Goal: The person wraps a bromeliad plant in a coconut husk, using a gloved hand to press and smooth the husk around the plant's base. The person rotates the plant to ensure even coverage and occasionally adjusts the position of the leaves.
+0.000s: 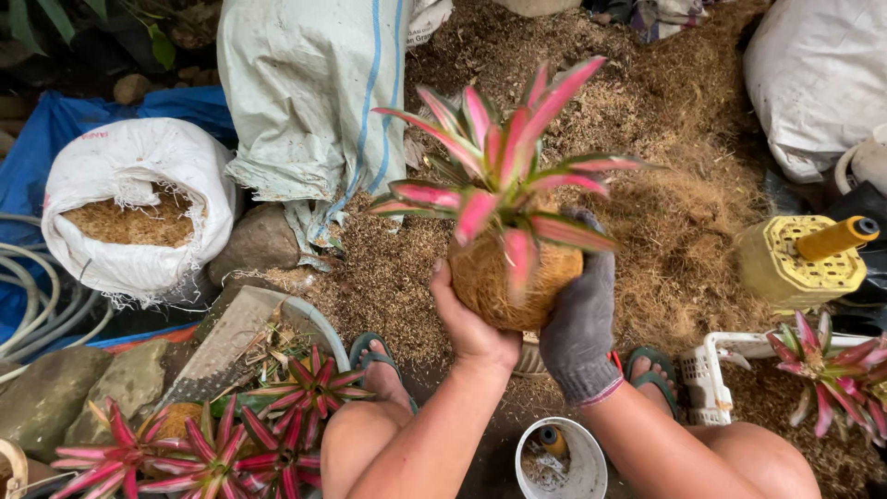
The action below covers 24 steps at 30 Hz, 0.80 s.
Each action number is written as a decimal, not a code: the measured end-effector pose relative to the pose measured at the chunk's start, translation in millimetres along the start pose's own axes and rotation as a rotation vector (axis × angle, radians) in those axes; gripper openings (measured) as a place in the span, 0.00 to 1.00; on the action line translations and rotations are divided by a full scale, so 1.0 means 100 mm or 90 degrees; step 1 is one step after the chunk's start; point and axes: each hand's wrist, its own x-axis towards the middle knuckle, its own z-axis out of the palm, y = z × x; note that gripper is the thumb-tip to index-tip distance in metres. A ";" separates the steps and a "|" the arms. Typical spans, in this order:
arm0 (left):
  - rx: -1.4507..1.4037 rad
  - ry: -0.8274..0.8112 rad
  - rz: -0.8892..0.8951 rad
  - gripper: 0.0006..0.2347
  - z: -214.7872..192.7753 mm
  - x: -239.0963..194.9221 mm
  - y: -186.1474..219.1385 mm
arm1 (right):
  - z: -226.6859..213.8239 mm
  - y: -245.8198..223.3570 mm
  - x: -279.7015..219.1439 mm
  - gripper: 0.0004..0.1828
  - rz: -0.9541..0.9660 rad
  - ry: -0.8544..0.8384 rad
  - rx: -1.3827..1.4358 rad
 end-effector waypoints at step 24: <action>0.063 -0.213 0.004 0.20 -0.25 0.34 0.21 | -0.15 -0.17 0.30 0.31 0.346 0.036 0.352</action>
